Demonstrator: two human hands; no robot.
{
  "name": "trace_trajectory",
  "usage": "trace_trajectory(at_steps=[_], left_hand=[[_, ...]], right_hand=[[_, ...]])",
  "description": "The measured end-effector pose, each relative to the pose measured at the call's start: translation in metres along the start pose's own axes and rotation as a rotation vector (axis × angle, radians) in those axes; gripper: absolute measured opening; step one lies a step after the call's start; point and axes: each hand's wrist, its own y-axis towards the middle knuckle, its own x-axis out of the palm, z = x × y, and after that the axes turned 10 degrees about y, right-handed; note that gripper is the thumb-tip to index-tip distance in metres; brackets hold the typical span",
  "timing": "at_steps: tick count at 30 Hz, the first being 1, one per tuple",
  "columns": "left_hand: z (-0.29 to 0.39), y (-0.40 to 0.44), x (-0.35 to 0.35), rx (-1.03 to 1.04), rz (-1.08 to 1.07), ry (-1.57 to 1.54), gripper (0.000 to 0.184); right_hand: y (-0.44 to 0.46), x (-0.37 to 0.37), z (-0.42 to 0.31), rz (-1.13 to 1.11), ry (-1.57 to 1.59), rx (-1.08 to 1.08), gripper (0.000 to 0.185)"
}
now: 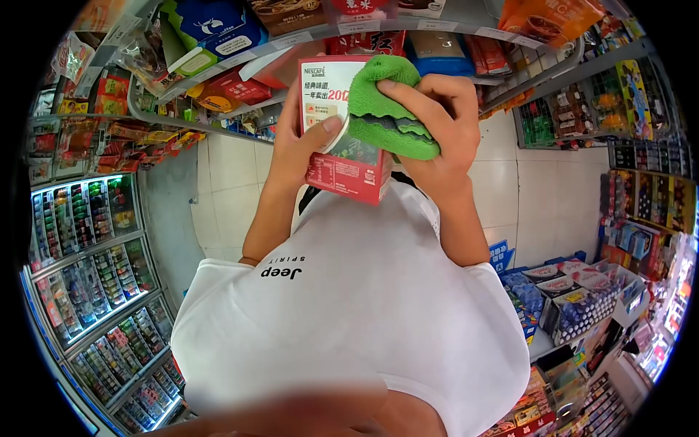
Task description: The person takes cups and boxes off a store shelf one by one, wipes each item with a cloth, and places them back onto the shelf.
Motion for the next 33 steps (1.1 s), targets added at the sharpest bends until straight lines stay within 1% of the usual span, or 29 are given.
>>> trace_trajectory(at_steps=[2,3,6,7,10,11,12,14,15,17,18,19,20,21,22,24,25,26,28,29,30,32,33], left_hand=[[0.01,-0.002,0.007,-0.105,0.058,-0.28,0.087],[0.009,-0.005,0.009,-0.163,0.115,-0.406,0.082],[0.01,0.001,0.0,-0.272,0.065,-0.644,0.076],[0.007,0.0,-0.002,-0.317,0.039,-0.683,0.073],[0.011,-0.007,0.007,-0.315,-0.007,-0.552,0.072],[0.012,-0.009,0.01,-0.304,-0.034,-0.539,0.072],[0.013,-0.01,0.011,-0.3,-0.028,-0.542,0.072],[0.018,-0.009,0.014,-0.281,-0.007,-0.555,0.071],[0.019,-0.008,0.015,-0.346,0.047,-0.67,0.059],[0.023,-0.004,0.008,-0.44,0.035,-0.865,0.05],[0.024,-0.004,0.004,-0.488,0.031,-0.964,0.046],[0.019,-0.006,0.0,-0.457,-0.015,-1.023,0.039],[0.015,-0.007,-0.001,-0.449,-0.052,-1.08,0.04],[0.01,-0.008,-0.001,-0.445,-0.09,-1.135,0.04],[0.008,-0.008,0.0,-0.441,-0.131,-1.191,0.04],[0.006,-0.006,0.005,-0.488,-0.071,-1.181,0.04],[0.001,-0.004,0.006,-0.501,-0.034,-1.159,0.04],[-0.002,-0.003,0.007,-0.515,0.003,-1.137,0.04],[-0.005,0.0,0.012,-0.507,-0.027,-1.193,0.041],[-0.006,0.002,0.014,-0.503,-0.045,-1.222,0.042],[-0.01,0.004,0.012,-0.499,-0.12,-1.232,0.043],[-0.016,0.005,0.005,-0.481,-0.269,-1.251,0.045],[-0.006,0.003,0.011,-0.433,-0.179,-1.153,0.044]], right_hand=[[-0.002,0.003,-0.003,0.002,0.114,0.033,0.051],[-0.01,0.001,-0.005,-0.084,0.159,0.004,0.047],[-0.028,0.001,-0.012,-0.141,0.41,0.054,0.042],[-0.024,-0.004,-0.01,-0.171,0.412,0.051,0.042],[-0.004,-0.005,-0.003,-0.037,0.226,0.125,0.044],[-0.001,-0.005,0.003,0.031,0.162,0.182,0.047],[0.005,-0.003,0.009,0.074,0.168,0.194,0.048],[0.006,-0.002,0.008,0.046,0.214,0.208,0.048],[0.002,-0.003,0.005,0.003,0.233,0.194,0.048],[-0.011,-0.004,-0.003,-0.091,0.278,0.167,0.048],[-0.013,-0.004,-0.002,-0.064,0.298,0.203,0.049],[-0.016,-0.004,-0.001,-0.034,0.316,0.24,0.05],[-0.02,-0.005,0.001,-0.001,0.331,0.28,0.05],[-0.024,-0.004,0.006,0.061,0.27,0.325,0.054],[-0.027,-0.005,0.006,0.124,0.196,0.302,0.05],[-0.023,-0.003,0.005,0.249,0.047,0.244,0.042],[-0.021,-0.002,0.0,0.285,-0.013,0.159,0.046],[-0.019,-0.002,-0.005,0.23,-0.051,0.11,0.048],[-0.018,-0.002,-0.012,0.119,-0.132,0.018,0.051],[-0.018,0.005,-0.01,0.035,-0.173,-0.032,0.053],[-0.024,0.013,-0.01,-0.014,-0.201,-0.047,0.055],[-0.037,0.023,-0.016,-0.117,-0.041,-0.136,0.058],[-0.04,0.024,-0.015,-0.143,-0.047,-0.176,0.057]])
